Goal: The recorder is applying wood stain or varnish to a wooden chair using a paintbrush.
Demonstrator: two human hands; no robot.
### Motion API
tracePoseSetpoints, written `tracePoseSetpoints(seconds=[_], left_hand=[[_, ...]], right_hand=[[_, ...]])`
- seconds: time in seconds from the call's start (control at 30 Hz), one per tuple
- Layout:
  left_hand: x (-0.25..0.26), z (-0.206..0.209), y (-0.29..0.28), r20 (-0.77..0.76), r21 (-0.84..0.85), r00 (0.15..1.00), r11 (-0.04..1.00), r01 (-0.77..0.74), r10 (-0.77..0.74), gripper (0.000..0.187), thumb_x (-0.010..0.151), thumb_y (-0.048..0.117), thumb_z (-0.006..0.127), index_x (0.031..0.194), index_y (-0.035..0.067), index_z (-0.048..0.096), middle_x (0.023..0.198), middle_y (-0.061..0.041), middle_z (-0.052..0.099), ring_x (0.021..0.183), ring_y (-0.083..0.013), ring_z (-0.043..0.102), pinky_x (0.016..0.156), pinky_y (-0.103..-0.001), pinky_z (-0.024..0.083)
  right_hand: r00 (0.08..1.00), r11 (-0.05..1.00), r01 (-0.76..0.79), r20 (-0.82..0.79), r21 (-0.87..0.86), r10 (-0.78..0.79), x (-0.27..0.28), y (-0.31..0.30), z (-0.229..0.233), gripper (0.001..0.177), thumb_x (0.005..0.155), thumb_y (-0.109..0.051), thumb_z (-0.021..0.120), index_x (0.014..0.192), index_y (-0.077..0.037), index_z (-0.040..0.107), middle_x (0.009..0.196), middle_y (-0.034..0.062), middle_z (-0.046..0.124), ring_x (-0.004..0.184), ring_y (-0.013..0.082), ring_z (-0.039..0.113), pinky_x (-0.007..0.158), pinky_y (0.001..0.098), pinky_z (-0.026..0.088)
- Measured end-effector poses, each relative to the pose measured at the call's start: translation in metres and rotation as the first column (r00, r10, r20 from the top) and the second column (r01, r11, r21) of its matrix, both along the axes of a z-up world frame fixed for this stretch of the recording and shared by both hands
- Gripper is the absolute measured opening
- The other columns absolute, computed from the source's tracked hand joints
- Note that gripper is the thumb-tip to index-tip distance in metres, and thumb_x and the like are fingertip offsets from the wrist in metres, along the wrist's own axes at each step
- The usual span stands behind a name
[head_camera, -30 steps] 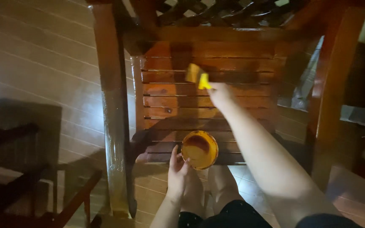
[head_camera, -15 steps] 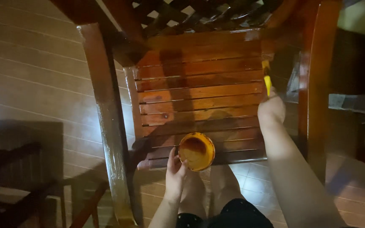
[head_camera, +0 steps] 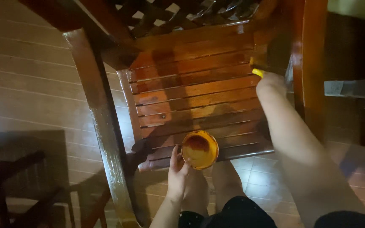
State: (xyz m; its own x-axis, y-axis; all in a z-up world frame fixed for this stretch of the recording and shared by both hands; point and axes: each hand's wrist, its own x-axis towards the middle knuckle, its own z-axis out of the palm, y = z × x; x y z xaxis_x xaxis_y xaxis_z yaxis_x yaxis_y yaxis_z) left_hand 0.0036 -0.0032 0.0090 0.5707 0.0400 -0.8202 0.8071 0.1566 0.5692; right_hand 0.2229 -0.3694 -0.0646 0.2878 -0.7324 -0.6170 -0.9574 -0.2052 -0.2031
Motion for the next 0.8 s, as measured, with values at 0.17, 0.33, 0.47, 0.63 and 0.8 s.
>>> tracePoseSetpoints(seconds=[0.17,0.33,0.47,0.63,0.8], left_hand=[[-0.004,-0.011,0.002,0.038,-0.082,0.998,0.995,-0.055,0.059,0.075,0.093,0.011,0.066,0.159,0.012,0.029,0.139,-0.01,0.058,0.126,-0.0204,0.058,0.103,-0.034,0.049],[-0.007,-0.019,0.0,0.124,-0.086,0.991,0.996,-0.035,0.045,0.076,0.094,0.011,0.066,0.16,0.007,0.028,0.14,-0.014,0.056,0.126,-0.023,0.056,0.105,-0.035,0.047],[0.0,-0.006,-0.006,0.042,-0.084,0.999,0.996,-0.021,0.025,0.077,0.093,0.012,0.066,0.16,0.01,0.028,0.141,-0.01,0.051,0.121,-0.0237,0.056,0.1,-0.037,0.049],[0.008,0.015,-0.003,0.03,-0.066,0.998,0.996,0.059,-0.057,0.081,0.091,0.019,0.069,0.16,0.011,0.028,0.142,-0.011,0.055,0.123,-0.0213,0.058,0.099,-0.035,0.05],[0.005,0.016,0.01,0.046,-0.046,0.993,0.993,0.11,-0.108,0.083,0.09,0.022,0.069,0.161,0.014,0.026,0.142,-0.011,0.055,0.121,-0.0218,0.059,0.094,-0.037,0.05]], right_hand=[[0.979,0.988,-0.148,-0.136,0.051,0.154,0.003,-0.007,-0.01,0.053,0.113,-0.04,0.029,0.134,-0.001,0.058,0.127,0.0154,0.062,0.117,0.0298,0.059,0.087,0.0429,0.052],[0.998,0.99,0.042,0.06,-0.133,-0.035,-0.011,0.012,-0.026,0.071,0.105,-0.06,0.042,0.137,0.003,0.044,0.128,0.0298,0.06,0.113,0.0439,0.062,0.092,0.0518,0.049],[0.973,0.966,-0.223,-0.097,-0.128,0.211,-0.061,-0.016,-0.1,0.06,0.109,-0.05,0.034,0.136,-0.001,0.054,0.125,0.0272,0.063,0.112,0.0425,0.065,0.091,0.0522,0.052],[0.988,1.0,0.002,-0.157,0.011,0.0,-0.106,-0.003,-0.081,0.062,0.111,-0.051,0.036,0.137,-0.001,0.062,0.13,0.026,0.068,0.117,0.0358,0.07,0.094,0.048,0.056],[0.858,0.899,-0.437,-0.285,0.027,0.426,-0.143,-0.016,-0.07,0.048,0.107,-0.031,0.034,0.138,-0.008,0.061,0.136,0.0227,0.063,0.124,0.0377,0.062,0.102,0.0487,0.049]])
